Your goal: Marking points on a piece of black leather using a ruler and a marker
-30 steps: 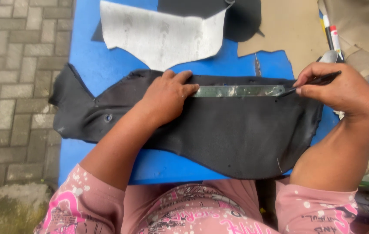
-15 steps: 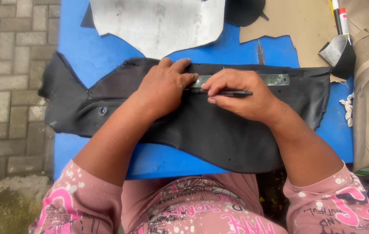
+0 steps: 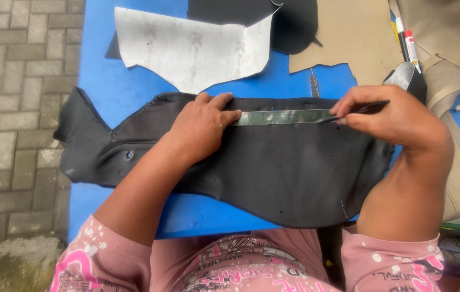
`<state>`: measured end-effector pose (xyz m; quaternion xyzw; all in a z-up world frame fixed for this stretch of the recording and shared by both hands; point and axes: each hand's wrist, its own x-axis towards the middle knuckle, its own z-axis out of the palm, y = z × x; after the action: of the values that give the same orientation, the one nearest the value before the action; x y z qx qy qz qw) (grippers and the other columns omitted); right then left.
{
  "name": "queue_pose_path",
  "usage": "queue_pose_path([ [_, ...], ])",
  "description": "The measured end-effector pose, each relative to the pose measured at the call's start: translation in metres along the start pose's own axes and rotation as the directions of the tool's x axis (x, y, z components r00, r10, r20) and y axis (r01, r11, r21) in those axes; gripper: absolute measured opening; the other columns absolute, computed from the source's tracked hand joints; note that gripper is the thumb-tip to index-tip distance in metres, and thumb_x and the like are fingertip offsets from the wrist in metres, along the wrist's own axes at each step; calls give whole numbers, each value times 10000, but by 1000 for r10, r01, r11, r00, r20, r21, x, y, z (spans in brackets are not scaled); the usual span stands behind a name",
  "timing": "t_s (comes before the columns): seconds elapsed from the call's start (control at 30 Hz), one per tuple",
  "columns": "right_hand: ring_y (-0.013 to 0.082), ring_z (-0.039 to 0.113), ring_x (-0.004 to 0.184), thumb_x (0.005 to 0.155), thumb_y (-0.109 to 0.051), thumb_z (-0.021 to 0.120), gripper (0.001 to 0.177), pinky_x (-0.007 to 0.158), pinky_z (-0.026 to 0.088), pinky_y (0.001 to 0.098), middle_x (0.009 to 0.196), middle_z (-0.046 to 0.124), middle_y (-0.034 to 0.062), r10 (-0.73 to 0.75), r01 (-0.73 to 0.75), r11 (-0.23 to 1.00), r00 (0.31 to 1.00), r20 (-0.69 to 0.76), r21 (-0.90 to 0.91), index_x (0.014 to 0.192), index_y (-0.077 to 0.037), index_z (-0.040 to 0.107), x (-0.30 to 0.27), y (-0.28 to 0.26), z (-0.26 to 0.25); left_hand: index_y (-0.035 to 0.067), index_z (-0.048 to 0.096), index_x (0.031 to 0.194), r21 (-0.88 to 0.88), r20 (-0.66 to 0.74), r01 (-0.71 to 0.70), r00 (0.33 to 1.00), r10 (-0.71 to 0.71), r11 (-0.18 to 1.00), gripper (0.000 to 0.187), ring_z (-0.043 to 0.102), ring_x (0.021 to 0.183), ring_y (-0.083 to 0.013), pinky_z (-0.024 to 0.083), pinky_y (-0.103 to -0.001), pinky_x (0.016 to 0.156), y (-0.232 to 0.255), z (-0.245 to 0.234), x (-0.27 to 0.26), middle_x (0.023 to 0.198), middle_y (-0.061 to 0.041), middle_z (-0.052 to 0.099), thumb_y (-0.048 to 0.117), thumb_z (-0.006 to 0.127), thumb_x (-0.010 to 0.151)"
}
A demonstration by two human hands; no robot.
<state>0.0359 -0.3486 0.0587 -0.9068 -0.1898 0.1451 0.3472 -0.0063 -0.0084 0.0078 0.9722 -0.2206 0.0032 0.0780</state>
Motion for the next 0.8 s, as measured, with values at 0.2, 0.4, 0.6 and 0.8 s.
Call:
queue_pose_path([
  [0.2, 223, 665, 815, 795, 0, 747, 197, 727, 519, 389, 860, 751, 141, 157, -186, 973, 968, -193, -140, 981, -58, 771, -7, 65, -27, 212, 769, 1227, -11, 41, 9, 999, -8, 1000, 351, 687, 1075, -336, 594, -415, 833, 1, -2, -1, 1360, -127, 665, 71, 654, 927],
  [0.4, 191, 697, 1023, 866, 11, 771, 175, 949, 593, 284, 1109, 700, 115, -222, 244, 958, 964, -147, 153, 951, -48, 630, 7, -9, 11, 206, 655, 1362, -265, 147, 14, 989, 26, 964, 510, 479, 1176, -418, 468, -557, 927, -28, 28, 9, 1533, -149, 434, 40, 474, 915],
  [0.6, 222, 698, 991, 851, 69, 684, 162, 857, 576, 324, 1049, 702, 118, -607, 605, 764, 792, -68, 226, 944, -63, 667, 32, -64, 112, 186, 690, 1288, -424, 80, 69, 996, -38, 903, 520, 597, 906, -373, 507, -489, 700, -33, 20, 2, 1284, -100, 459, -30, 539, 839],
  [0.8, 258, 723, 1033, 840, 60, 634, 164, 862, 587, 339, 1143, 730, 136, -635, 634, 754, 770, -58, 170, 955, -54, 658, 38, -57, 124, 173, 750, 1209, -347, 45, -15, 998, 33, 938, 387, 552, 1001, -367, 492, -480, 822, -40, 40, 8, 1103, -105, 532, 44, 605, 874],
])
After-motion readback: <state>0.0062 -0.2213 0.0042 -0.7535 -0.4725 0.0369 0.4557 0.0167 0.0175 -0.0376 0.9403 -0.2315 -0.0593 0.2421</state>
